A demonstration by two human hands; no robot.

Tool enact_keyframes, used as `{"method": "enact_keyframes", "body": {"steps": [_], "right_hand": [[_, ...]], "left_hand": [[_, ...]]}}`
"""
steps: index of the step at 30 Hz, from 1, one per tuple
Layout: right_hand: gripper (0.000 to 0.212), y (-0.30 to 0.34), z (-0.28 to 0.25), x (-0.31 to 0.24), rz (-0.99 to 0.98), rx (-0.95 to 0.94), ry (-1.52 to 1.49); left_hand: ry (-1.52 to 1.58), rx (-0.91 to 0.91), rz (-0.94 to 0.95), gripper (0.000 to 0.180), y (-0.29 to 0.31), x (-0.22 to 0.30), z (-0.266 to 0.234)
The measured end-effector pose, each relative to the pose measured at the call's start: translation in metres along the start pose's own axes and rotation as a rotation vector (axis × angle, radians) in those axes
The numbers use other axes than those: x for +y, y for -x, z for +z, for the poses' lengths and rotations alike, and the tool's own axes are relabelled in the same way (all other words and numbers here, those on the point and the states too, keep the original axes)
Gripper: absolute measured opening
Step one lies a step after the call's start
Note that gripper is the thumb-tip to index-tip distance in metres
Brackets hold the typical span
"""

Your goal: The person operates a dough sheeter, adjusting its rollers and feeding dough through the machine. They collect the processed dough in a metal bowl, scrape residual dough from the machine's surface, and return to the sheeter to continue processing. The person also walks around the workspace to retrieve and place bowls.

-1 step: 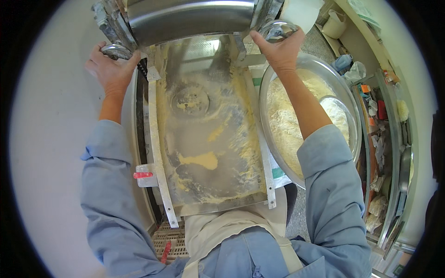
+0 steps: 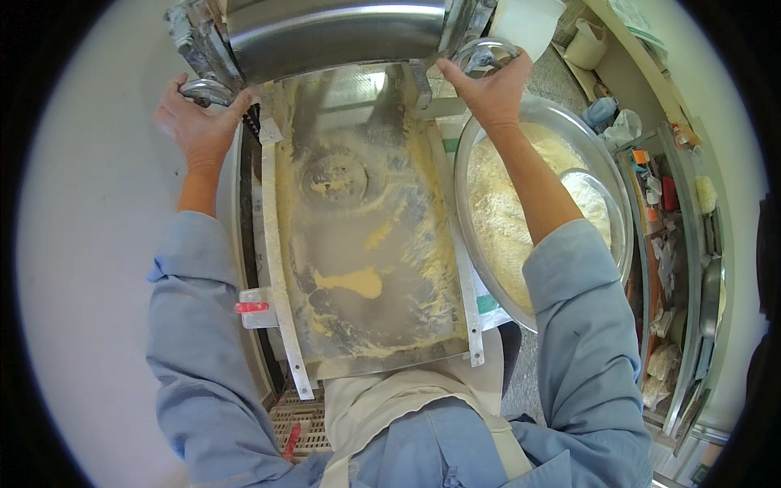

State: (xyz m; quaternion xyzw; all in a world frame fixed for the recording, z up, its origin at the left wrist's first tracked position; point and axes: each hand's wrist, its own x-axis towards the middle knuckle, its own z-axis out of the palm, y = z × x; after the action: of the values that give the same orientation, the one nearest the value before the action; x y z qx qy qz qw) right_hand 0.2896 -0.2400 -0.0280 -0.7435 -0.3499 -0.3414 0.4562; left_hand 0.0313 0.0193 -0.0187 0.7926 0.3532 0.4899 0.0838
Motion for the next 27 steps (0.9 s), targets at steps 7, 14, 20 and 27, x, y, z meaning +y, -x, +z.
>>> {"method": "enact_keyframes", "body": {"steps": [7, 14, 20, 27], "right_hand": [[0.077, -0.029, -0.035, -0.014, -0.475, -0.267, 0.321], [0.076, -0.034, -0.042, -0.027, -0.352, -0.433, 0.357], [0.077, -0.036, -0.046, -0.036, -0.269, -0.49, 0.431], [0.078, -0.033, -0.045, -0.037, -0.257, -0.487, 0.453]], "left_hand": [[0.836, -0.059, -0.605, 0.118, 0.006, 0.023, -0.005], [0.907, -0.11, -0.758, 0.117, 0.002, 0.032, -0.017], [0.733, -0.082, -0.671, 0.11, 0.005, 0.029, -0.02], [0.638, -0.202, -0.681, 0.106, 0.004, 0.018, -0.031]]}}
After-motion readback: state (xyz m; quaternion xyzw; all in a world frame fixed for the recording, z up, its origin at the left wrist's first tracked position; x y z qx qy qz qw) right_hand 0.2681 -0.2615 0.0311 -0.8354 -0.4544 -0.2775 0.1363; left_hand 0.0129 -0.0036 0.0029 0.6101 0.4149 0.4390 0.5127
